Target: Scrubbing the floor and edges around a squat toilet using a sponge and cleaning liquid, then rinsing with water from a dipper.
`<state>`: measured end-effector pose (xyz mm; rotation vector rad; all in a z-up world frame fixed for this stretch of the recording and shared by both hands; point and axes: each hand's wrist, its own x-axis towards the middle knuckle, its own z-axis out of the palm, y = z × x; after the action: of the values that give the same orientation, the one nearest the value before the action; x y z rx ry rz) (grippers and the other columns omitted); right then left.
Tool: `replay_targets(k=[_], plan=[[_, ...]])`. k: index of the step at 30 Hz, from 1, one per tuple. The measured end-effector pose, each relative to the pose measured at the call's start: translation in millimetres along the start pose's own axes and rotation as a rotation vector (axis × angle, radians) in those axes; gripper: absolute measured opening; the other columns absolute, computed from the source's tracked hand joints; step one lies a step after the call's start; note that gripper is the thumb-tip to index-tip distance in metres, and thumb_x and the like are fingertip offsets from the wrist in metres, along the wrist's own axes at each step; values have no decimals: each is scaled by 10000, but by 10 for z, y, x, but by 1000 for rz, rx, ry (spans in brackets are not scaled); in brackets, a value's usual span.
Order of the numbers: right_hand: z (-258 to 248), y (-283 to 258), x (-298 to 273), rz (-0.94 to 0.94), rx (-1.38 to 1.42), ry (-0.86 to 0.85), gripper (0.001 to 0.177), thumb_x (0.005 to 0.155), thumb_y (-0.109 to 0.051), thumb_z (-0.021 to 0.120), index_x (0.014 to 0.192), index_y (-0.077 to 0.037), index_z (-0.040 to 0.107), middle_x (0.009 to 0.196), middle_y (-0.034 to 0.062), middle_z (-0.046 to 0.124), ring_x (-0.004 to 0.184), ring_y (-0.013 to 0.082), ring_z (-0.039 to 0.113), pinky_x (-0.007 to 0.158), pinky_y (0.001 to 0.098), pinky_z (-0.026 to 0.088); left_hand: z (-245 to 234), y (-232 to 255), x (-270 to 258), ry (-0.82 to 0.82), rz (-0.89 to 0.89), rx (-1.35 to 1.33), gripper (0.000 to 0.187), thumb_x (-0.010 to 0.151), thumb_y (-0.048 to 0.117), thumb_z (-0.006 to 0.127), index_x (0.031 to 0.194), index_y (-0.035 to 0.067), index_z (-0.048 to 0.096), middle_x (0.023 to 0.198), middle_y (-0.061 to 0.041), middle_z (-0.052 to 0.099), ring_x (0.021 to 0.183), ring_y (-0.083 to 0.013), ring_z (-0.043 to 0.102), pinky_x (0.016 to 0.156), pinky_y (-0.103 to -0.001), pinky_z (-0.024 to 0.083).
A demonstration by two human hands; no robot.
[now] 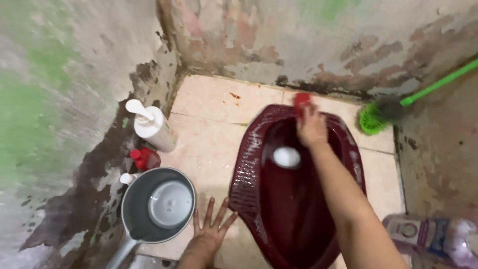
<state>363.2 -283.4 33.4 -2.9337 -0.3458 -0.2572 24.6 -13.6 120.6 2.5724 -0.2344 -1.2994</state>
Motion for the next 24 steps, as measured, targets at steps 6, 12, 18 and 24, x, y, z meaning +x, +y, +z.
replay_targets(k=[6, 12, 18, 24], plan=[[227, 641, 307, 383, -60, 4, 546, 957, -148, 524, 1489, -120, 408, 1637, 290, 312, 1142, 512, 596, 907, 576, 533, 677, -343, 540, 253, 82, 69, 1284, 669, 1, 774, 1664, 281, 13, 1690, -112, -279, 1511, -485, -282, 1110, -838, -31], [359, -1283, 202, -299, -14, -8, 652, 890, -197, 564, 1521, -207, 404, 1494, 137, 468, 1101, 419, 613, 952, 584, 516, 536, -262, 439, 166, 37, 35, 1301, 671, 57, 806, 1660, 293, -5, 1699, -109, -265, 1537, -466, -261, 1134, -837, -19], [9, -1227, 325, -61, -116, -141, 657, 926, -173, 525, 1551, -250, 337, 1649, 95, 244, 1164, 481, 532, 871, 557, 566, 910, -467, 702, 398, 162, 64, 1380, 608, 76, 893, 1656, 244, 11, 1674, -160, -254, 1480, -521, -270, 1048, -860, -43], [112, -1480, -966, -657, -136, -46, 583, 979, -199, 483, 1521, -69, 312, 1522, 265, 378, 1001, 485, 611, 671, 508, 602, 890, -489, 689, 345, 166, 68, 1574, 451, 113, 987, 1674, 254, 7, 1700, -151, -272, 1499, -497, -290, 1104, -805, -9]])
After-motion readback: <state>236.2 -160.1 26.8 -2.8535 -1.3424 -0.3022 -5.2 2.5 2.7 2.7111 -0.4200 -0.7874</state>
